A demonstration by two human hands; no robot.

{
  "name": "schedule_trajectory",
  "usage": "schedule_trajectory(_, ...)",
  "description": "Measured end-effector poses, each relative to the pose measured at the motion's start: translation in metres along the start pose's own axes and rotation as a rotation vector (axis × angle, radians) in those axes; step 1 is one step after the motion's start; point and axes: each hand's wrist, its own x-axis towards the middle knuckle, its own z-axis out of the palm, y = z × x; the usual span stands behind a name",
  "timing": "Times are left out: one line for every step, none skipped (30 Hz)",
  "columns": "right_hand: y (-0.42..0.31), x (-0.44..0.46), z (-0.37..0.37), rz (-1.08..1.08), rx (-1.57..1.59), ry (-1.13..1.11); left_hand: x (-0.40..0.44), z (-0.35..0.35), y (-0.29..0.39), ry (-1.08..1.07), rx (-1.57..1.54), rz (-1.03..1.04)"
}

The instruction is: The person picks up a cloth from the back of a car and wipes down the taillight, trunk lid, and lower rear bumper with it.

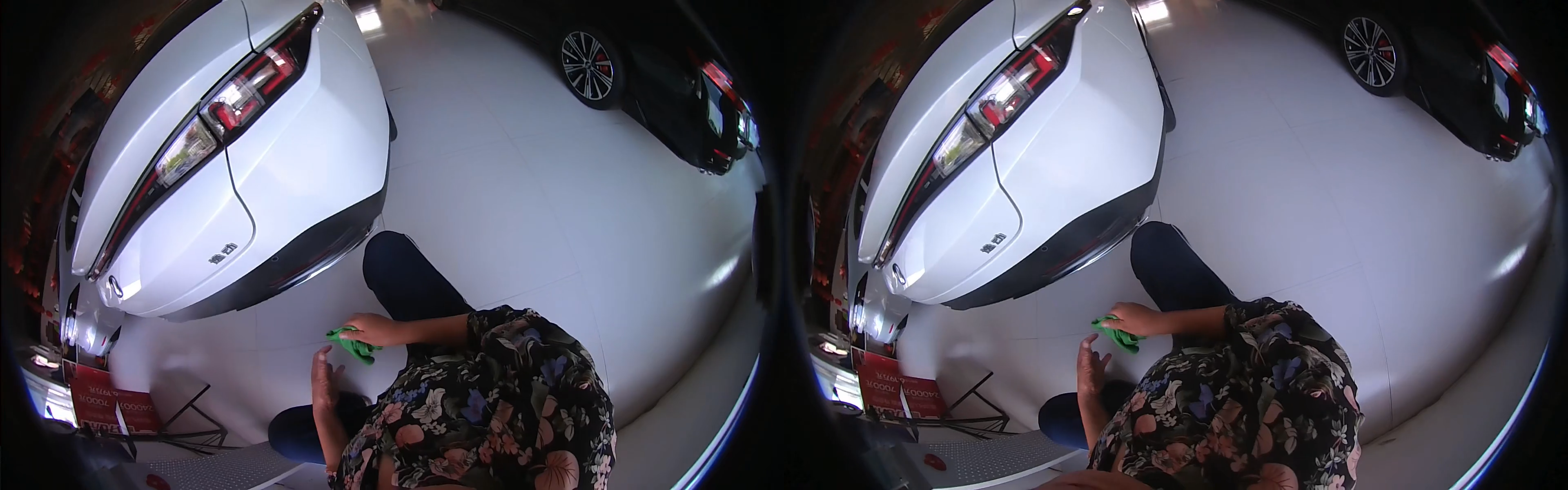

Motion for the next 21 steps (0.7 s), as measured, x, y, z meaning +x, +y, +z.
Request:
schedule_trajectory(-0.006,-0.002,0.001,-0.013,0.051,0.004,-0.007,0.023,0.009,-0.085,0.182,0.032)
schedule_trajectory(-0.012,-0.003,0.002,-0.026,0.101,0.009,-0.011,0.034,0.013,-0.173,0.361,0.063)
schedule_trajectory(-0.016,-0.004,0.004,-0.069,0.123,0.009,0.005,0.017,-0.01,-0.292,0.484,0.077)
schedule_trajectory(-0.018,-0.003,0.006,-0.114,0.142,0.011,0.007,0.023,-0.006,-0.261,0.425,0.028)
schedule_trajectory(-0.019,-0.003,0.007,-0.158,0.159,0.013,0.009,0.034,-0.001,-0.228,0.365,-0.023)
schedule_trajectory(-0.018,-0.004,0.007,-0.147,0.103,0.05,0.009,0.04,0.001,-0.192,0.303,-0.075)
schedule_trajectory(-0.017,-0.004,0.002,-0.136,0.043,0.086,0.021,0.026,-0.01,-0.187,0.33,-0.075)
schedule_trajectory(-0.021,-0.004,-0.008,-0.126,-0.019,0.118,0.021,0.025,-0.008,-0.163,0.334,-0.085)
schedule_trajectory(-0.023,-0.005,-0.02,-0.035,-0.068,0.131,0.021,0.024,-0.006,-0.135,0.336,-0.091)
schedule_trajectory(-0.038,-0.009,-0.042,0.053,-0.119,0.14,0.019,0.023,-0.004,-0.104,0.335,-0.096)
schedule_trajectory(-0.045,-0.009,-0.059,0.142,-0.167,0.143,0.015,0.021,0.001,-0.092,0.373,-0.087)
schedule_trajectory(-0.039,-0.007,-0.07,0.143,-0.172,0.203,0.01,0.023,0.009,-0.082,0.42,-0.128)
schedule_trajectory(-0.031,-0.006,-0.079,0.144,-0.178,0.26,0.006,0.026,0.019,-0.07,0.464,-0.17)
schedule_trajectory(-0.02,-0.005,-0.084,0.146,-0.153,0.293,0.003,0.024,0.024,-0.058,0.51,-0.214)
schedule_trajectory(-0.009,-0.003,-0.089,0.149,-0.129,0.326,0.012,0.007,0.014,-0.131,0.651,-0.158)
schedule_trajectory(-0.002,-0.003,-0.097,0.132,-0.051,0.327,0.018,-0.002,0.008,-0.139,0.677,-0.101)
schedule_trajectory(0.007,0.0,-0.101,0.118,0.031,0.318,0.026,-0.008,0.004,-0.137,0.7,-0.052)
schedule_trajectory(0.016,-0.001,-0.104,0.085,0.172,0.366,0.023,-0.008,0.002,-0.123,0.719,-0.007)
schedule_trajectory(0.016,0.0,-0.103,0.061,0.362,0.423,0.023,-0.008,0.006,-0.093,0.703,-0.056)
schedule_trajectory(0.018,0.0,-0.106,0.137,0.579,0.372,0.023,-0.004,0.014,-0.057,0.685,-0.108)
schedule_trajectory(0.023,-0.001,-0.108,0.199,0.779,0.336,0.019,0.008,0.028,-0.027,0.655,-0.124)
